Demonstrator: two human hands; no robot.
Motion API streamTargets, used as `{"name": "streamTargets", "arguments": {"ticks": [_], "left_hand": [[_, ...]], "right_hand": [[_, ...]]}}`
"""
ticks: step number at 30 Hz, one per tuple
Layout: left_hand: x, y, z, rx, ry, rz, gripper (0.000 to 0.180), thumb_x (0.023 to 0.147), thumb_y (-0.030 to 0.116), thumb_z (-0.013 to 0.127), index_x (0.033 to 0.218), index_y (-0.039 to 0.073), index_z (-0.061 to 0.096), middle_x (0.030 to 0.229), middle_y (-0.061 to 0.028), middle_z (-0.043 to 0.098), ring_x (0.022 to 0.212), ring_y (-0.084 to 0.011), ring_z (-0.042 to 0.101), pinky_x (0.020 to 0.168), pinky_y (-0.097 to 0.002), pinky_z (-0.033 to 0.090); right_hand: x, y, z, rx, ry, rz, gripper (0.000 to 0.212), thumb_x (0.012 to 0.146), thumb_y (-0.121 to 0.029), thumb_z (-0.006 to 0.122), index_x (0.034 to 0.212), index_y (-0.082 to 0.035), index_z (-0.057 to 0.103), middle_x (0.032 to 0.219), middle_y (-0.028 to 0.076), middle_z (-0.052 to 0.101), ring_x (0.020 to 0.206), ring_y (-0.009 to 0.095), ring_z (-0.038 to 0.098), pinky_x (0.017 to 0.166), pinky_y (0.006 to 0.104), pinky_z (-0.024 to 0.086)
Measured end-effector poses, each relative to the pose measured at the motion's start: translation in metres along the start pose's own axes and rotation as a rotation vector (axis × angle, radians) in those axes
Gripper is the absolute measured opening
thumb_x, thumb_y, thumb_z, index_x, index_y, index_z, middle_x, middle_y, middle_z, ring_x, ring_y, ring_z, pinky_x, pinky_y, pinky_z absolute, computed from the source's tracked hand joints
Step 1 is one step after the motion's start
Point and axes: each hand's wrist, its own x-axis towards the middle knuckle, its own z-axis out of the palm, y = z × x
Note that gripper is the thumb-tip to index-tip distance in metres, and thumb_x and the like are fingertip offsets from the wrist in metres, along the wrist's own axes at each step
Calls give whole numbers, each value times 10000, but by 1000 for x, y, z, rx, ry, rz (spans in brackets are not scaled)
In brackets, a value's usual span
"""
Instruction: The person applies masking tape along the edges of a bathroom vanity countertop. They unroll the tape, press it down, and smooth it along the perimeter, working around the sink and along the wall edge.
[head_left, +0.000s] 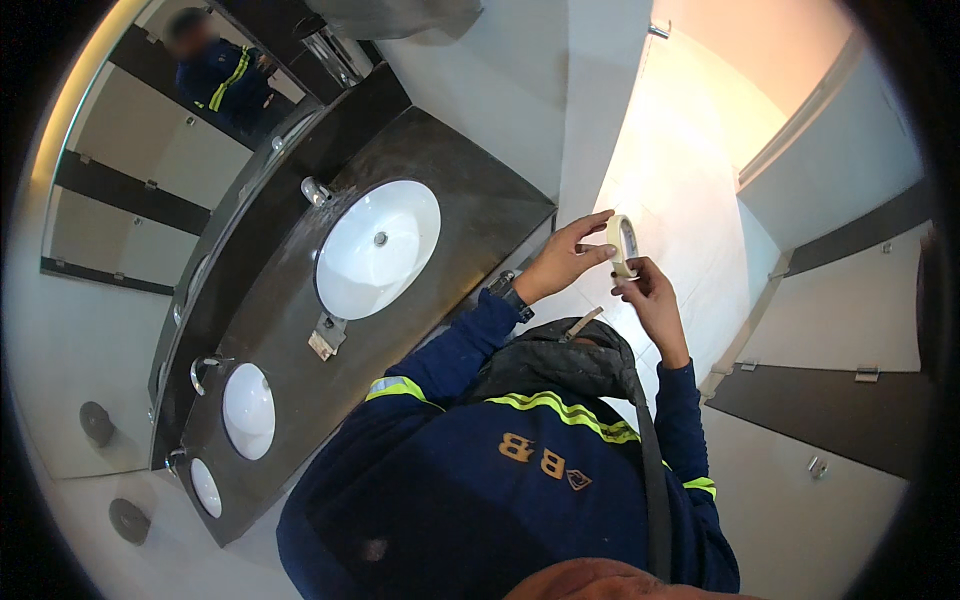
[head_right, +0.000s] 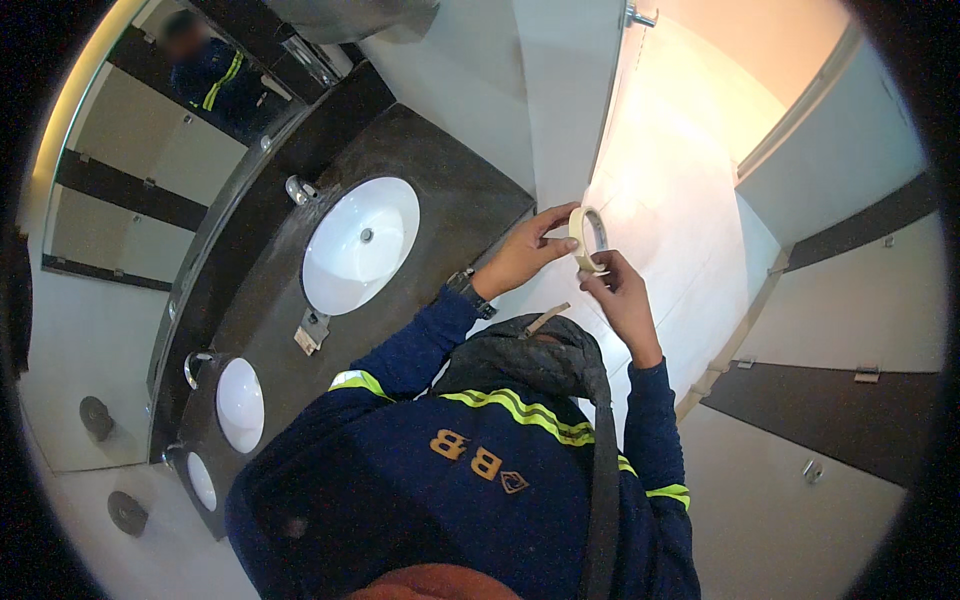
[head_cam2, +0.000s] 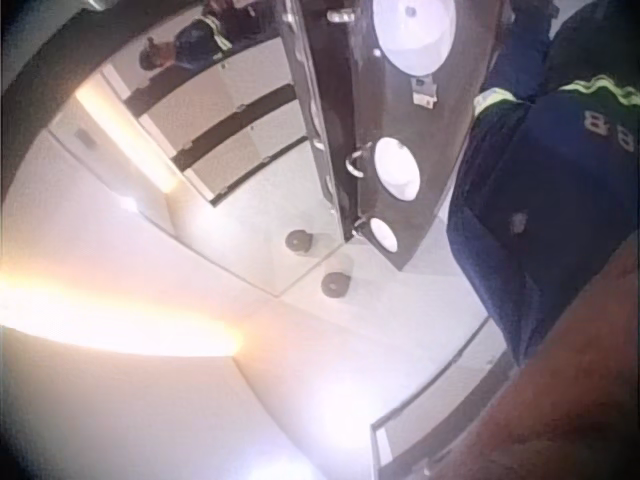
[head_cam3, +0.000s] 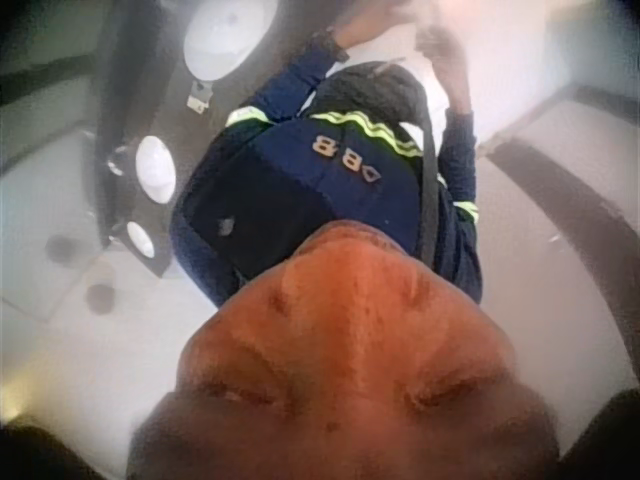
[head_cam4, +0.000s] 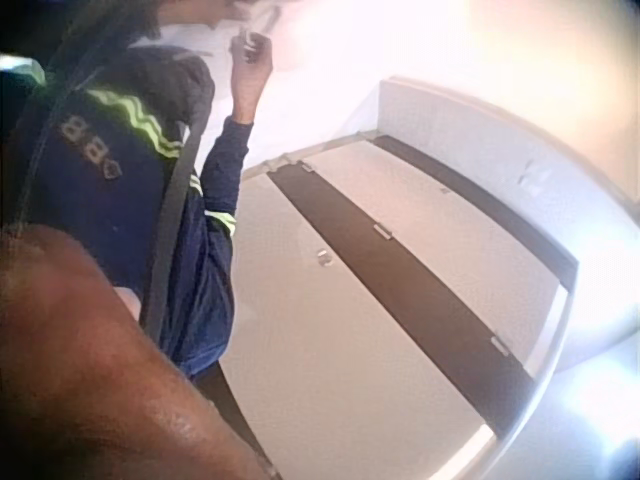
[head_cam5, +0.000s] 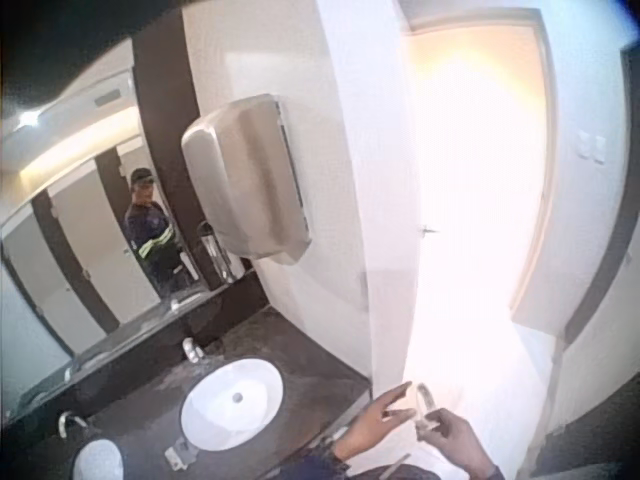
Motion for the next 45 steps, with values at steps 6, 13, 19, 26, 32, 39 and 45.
{"name": "streamTargets", "arguments": {"ticks": [6,13,19,26,32,39,45], "left_hand": [[-1,-1,-55,193,197,25,437,976,158,750,1369,-2,646,1321,-160,696,1199,-219,673,1031,-366,549],[8,-14,-122,58,327,78,298,964,96,728,1242,-10,705,1196,-125,761,1018,-183,720,907,-346,583],[25,-5,-156,11,287,83,397,975,103,733,1353,11,655,1341,-125,696,1215,-207,666,1024,-360,545],[41,18,-183,233,220,221,690,862,187,848,1479,65,566,1479,-173,585,1312,-295,607,1034,-399,536],[48,22,-187,432,201,334,692,813,217,880,1423,38,606,1443,-170,617,1309,-340,608,1076,-425,507],[48,26,-170,450,234,349,608,814,214,875,1351,36,654,1383,-150,658,1274,-333,627,1061,-419,510],[50,33,-174,323,241,252,334,935,170,751,1229,17,706,1280,-157,700,1169,-335,668,982,-401,534]], "right_hand": [[41,-45,27,-342,-101,27,367,996,-275,713,1185,33,647,938,199,736,821,262,708,766,372,555],[96,-62,77,-346,-109,31,368,1002,-255,693,1224,34,641,972,210,739,854,303,730,786,390,584],[122,-65,104,-301,-20,-40,392,1010,-267,686,1243,42,625,1063,219,746,944,315,747,815,390,592],[144,-80,112,-225,2,-100,413,1021,-285,672,1256,49,612,1156,233,730,1017,316,733,854,399,582],[146,-79,119,-245,90,-94,403,1020,-317,684,1194,42,625,1015,224,742,873,296,731,775,392,574],[141,-89,114,-280,92,-1,383,1007,-326,704,1118,36,647,849,204,721,723,260,696,696,380,547],[136,-94,116,-255,137,-36,374,989,-309,723,1131,32,659,819,185,716,715,250,695,694,366,545]]}}
